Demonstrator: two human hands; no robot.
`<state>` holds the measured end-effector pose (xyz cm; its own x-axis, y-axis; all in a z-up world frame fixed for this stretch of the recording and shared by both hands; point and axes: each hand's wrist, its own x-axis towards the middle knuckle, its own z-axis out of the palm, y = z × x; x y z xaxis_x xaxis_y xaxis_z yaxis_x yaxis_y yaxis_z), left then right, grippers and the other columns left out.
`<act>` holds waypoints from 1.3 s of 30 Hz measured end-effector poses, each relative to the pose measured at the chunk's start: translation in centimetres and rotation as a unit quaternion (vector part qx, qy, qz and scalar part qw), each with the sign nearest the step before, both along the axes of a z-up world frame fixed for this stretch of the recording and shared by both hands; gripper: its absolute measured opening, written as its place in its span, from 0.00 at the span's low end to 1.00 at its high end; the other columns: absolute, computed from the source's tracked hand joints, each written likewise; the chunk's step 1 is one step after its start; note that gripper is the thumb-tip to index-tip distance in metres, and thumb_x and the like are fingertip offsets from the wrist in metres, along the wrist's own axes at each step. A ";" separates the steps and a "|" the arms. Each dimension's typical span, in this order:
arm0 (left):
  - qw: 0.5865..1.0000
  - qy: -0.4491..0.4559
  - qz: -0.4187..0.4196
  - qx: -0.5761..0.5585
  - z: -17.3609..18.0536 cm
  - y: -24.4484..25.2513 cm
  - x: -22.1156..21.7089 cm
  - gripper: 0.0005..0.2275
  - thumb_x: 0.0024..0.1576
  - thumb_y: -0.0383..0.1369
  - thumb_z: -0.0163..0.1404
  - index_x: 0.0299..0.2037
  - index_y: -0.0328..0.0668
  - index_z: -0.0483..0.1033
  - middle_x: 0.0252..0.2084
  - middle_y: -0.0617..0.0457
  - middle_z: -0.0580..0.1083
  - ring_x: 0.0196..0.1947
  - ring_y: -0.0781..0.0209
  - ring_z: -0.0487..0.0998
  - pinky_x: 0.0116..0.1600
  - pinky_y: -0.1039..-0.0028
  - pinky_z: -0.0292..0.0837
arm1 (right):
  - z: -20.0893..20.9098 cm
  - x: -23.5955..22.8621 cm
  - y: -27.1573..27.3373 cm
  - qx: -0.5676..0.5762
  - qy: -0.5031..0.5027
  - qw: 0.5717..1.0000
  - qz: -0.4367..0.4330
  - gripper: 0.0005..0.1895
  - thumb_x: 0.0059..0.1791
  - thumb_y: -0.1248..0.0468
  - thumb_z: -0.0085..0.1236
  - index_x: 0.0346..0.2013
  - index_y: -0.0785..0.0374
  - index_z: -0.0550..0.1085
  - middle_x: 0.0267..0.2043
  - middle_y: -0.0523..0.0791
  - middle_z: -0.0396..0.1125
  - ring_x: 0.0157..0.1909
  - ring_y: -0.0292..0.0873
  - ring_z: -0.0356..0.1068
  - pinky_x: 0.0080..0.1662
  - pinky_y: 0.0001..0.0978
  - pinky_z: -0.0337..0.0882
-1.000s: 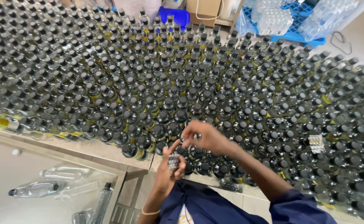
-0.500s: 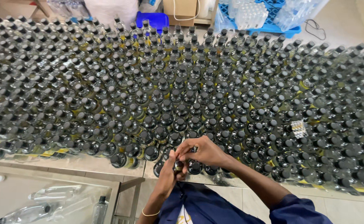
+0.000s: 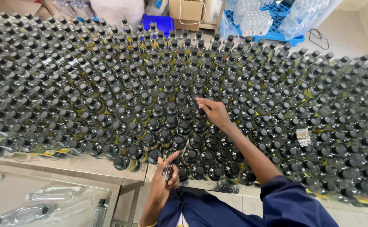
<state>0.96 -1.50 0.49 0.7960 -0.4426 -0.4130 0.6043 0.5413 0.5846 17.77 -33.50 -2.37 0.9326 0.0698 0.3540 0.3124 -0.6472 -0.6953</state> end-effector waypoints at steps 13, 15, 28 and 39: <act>1.000 0.011 0.027 0.010 -0.2 0.7 -0.3 0.35 0.69 0.55 0.36 0.76 0.32 0.69 0.24 0.56 0.66 0.17 0.72 0.56 0.24 0.78 0.47 | 2.8 -0.7 -2.2 -0.095 0.167 0.980 0.056 0.03 0.57 0.61 0.61 0.45 0.56 0.78 0.52 0.42 0.80 0.53 0.45 0.80 0.55 0.45 0.78; 1.000 0.007 0.016 0.014 0.0 0.5 -0.3 0.36 0.69 0.56 0.35 0.76 0.32 0.68 0.23 0.56 0.67 0.17 0.72 0.55 0.26 0.77 0.48 | 3.1 -0.7 -2.2 -0.099 0.176 0.978 0.056 0.01 0.57 0.63 0.61 0.42 0.55 0.77 0.57 0.44 0.79 0.60 0.48 0.79 0.57 0.50 0.78; 0.999 0.008 0.047 -0.006 -0.4 -0.2 -1.4 0.37 0.69 0.56 0.36 0.76 0.29 0.67 0.23 0.56 0.65 0.16 0.73 0.54 0.24 0.78 0.46 | 6.1 -1.5 -1.2 -0.147 0.296 0.941 0.070 0.06 0.62 0.59 0.52 0.53 0.54 0.71 0.38 0.42 0.71 0.23 0.38 0.52 0.34 0.35 0.57; 0.999 -0.031 -0.003 0.027 0.5 -5.6 -2.8 0.34 0.68 0.57 0.33 0.81 0.51 0.60 0.24 0.53 0.68 0.18 0.70 0.58 0.24 0.81 0.51 | 8.8 -14.4 6.8 0.043 0.119 0.931 0.341 0.14 0.51 0.59 0.71 0.48 0.57 0.79 0.58 0.43 0.77 0.56 0.45 0.73 0.57 0.41 0.73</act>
